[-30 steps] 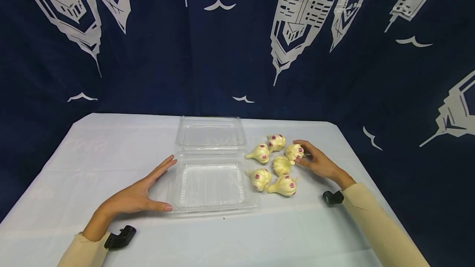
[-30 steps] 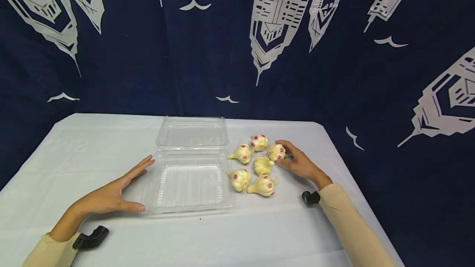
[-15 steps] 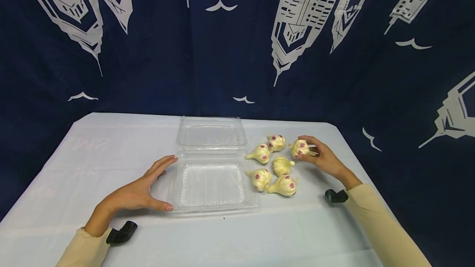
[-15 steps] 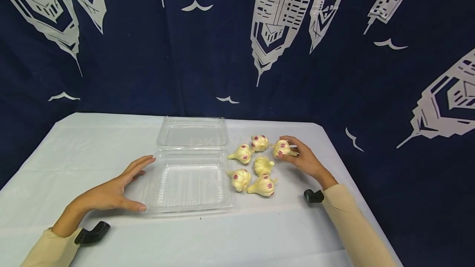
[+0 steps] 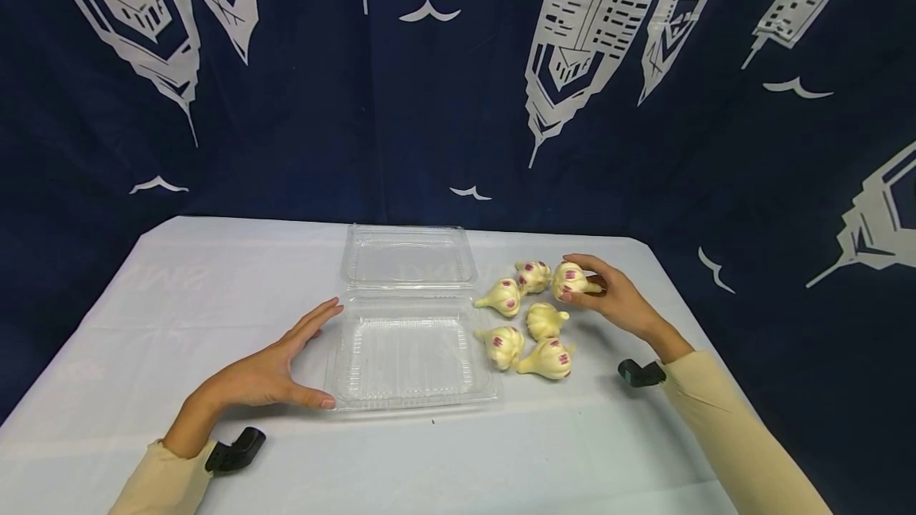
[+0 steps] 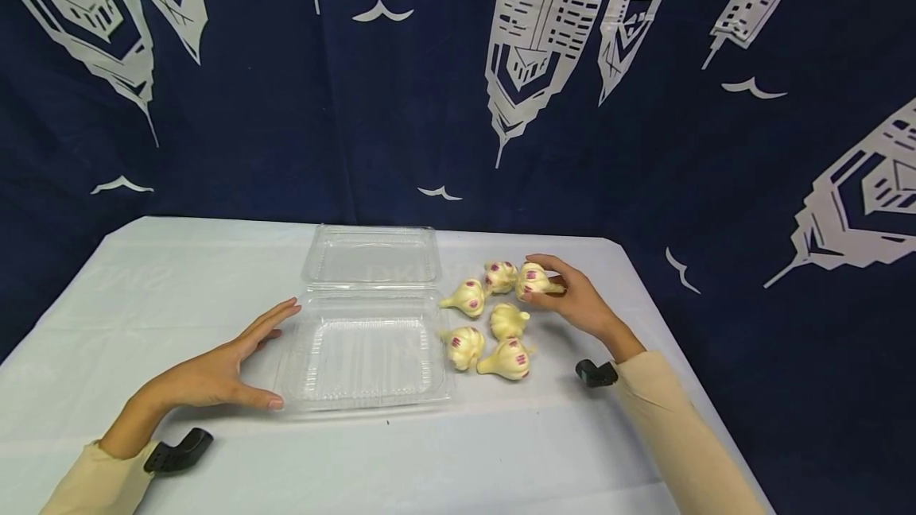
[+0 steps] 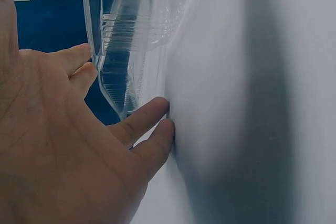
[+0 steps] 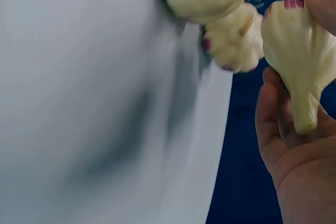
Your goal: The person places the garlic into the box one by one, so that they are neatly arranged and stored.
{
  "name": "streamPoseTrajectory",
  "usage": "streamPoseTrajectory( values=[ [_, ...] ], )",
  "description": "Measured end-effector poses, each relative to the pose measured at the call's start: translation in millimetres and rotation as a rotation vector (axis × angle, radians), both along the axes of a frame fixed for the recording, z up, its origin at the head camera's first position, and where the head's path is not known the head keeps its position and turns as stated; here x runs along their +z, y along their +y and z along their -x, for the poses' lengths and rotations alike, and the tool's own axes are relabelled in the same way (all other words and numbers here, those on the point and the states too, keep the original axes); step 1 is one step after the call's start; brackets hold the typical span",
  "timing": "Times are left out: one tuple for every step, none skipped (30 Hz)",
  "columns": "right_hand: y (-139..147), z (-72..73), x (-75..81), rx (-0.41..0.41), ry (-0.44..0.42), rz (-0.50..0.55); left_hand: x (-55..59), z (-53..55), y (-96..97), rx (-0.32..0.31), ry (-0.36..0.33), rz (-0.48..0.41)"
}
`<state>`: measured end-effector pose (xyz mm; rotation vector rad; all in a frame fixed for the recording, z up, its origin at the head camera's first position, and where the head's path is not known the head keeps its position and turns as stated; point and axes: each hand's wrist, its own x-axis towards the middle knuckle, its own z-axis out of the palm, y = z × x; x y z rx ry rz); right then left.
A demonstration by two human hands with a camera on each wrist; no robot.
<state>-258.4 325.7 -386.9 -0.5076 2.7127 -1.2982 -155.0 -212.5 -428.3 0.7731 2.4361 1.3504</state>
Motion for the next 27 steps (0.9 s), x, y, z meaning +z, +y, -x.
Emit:
streamPoseTrajectory(
  values=[
    [-2, -0.1, 1.8, 0.004, 0.010, 0.002, 0.2, -0.1, 0.1, 0.000, 0.002, 0.001],
    [-5, 0.0, 3.4, 0.009, 0.022, 0.007, 0.3, -0.1, 0.1, 0.001, 0.003, 0.001],
    [-7, -0.2, 5.1, 0.015, 0.035, 0.011, 0.4, -0.2, 0.1, 0.001, 0.004, 0.002],
    [-9, -0.4, 6.8, 0.021, 0.048, 0.019, 0.6, -0.3, 0.2, 0.000, 0.004, 0.002],
    [-12, -0.6, 8.4, 0.030, 0.059, 0.027, 0.6, -0.3, 0.2, -0.001, 0.004, 0.001],
    [-14, -0.8, 10.0, 0.040, 0.070, 0.034, 0.5, -0.3, 0.2, -0.002, 0.004, 0.000],
    [-16, -1.1, 11.4, 0.048, 0.078, 0.038, 0.4, -0.2, 0.1, -0.003, 0.004, -0.002],
    [-18, -1.4, 12.7, 0.054, 0.087, 0.040, 0.2, -0.1, 0.0, -0.004, 0.004, -0.004],
    [-20, -1.7, 13.9, 0.060, 0.092, 0.043, 0.0, -0.1, 0.0, -0.006, 0.005, -0.004],
    [-22, -2.4, 15.1, 0.063, 0.094, 0.043, -0.2, -0.1, -0.1, -0.008, 0.005, -0.005],
    [-24, -3.1, 16.3, 0.066, 0.093, 0.039, -0.4, 0.0, -0.2, -0.009, 0.006, -0.006],
    [-26, -3.9, 17.3, 0.068, 0.088, 0.038, -0.6, 0.0, -0.3, -0.009, 0.006, -0.006],
    [-29, -4.5, 18.1, 0.069, 0.082, 0.035, -0.8, 0.1, -0.4, -0.009, 0.006, -0.008],
    [-31, -5.1, 18.6, 0.069, 0.077, 0.034, -0.9, 0.1, -0.4, -0.008, 0.007, -0.008],
    [-33, -5.7, 19.1, 0.070, 0.069, 0.034, -1.0, 0.2, -0.4, -0.009, 0.008, -0.008],
    [-35, -6.3, 19.5, 0.072, 0.063, 0.035, -1.1, 0.3, -0.4, -0.008, 0.009, -0.007],
    [-37, -6.8, 19.6, 0.074, 0.061, 0.034, -1.2, 0.3, -0.4, -0.008, 0.010, -0.006],
    [-39, -7.1, 19.7, 0.078, 0.057, 0.038, -1.3, 0.3, -0.5, -0.008, 0.011, -0.006],
    [-42, -7.5, 20.0, 0.081, 0.055, 0.043, -1.3, 0.3, -0.4, -0.008, 0.012, -0.005],
    [-44, -8.1, 20.4, 0.085, 0.052, 0.053, -1.3, 0.3, -0.4, -0.008, 0.013, -0.004],
    [-47, -8.6, 20.8, 0.089, 0.050, 0.063, -1.3, 0.3, -0.4, -0.008, 0.016, -0.002],
    [-49, -9.1, 21.0, 0.095, 0.049, 0.075, -1.4, 0.2, -0.5, -0.008, 0.016, -0.002],
    [-52, -9.5, 21.4, 0.102, 0.047, 0.088, -1.5, 0.1, -0.6, -0.008, 0.014, -0.003],
    [-55, -9.9, 22.0, 0.109, 0.048, 0.097, -1.5, 0.1, -0.8, -0.007, 0.013, -0.004],
    [-58, -10.4, 22.5, 0.112, 0.051, 0.101, -1.4, 0.0, -0.8, -0.007, 0.013, -0.003],
    [-61, -11.0, 23.1, 0.113, 0.059, 0.097, -1.3, 0.0, -0.9, -0.007, 0.011, -0.002],
    [-63, -11.4, 23.5, 0.114, 0.074, 0.087, -1.1, -0.1, -1.0, -0.006, 0.010, -0.003]
  ],
)
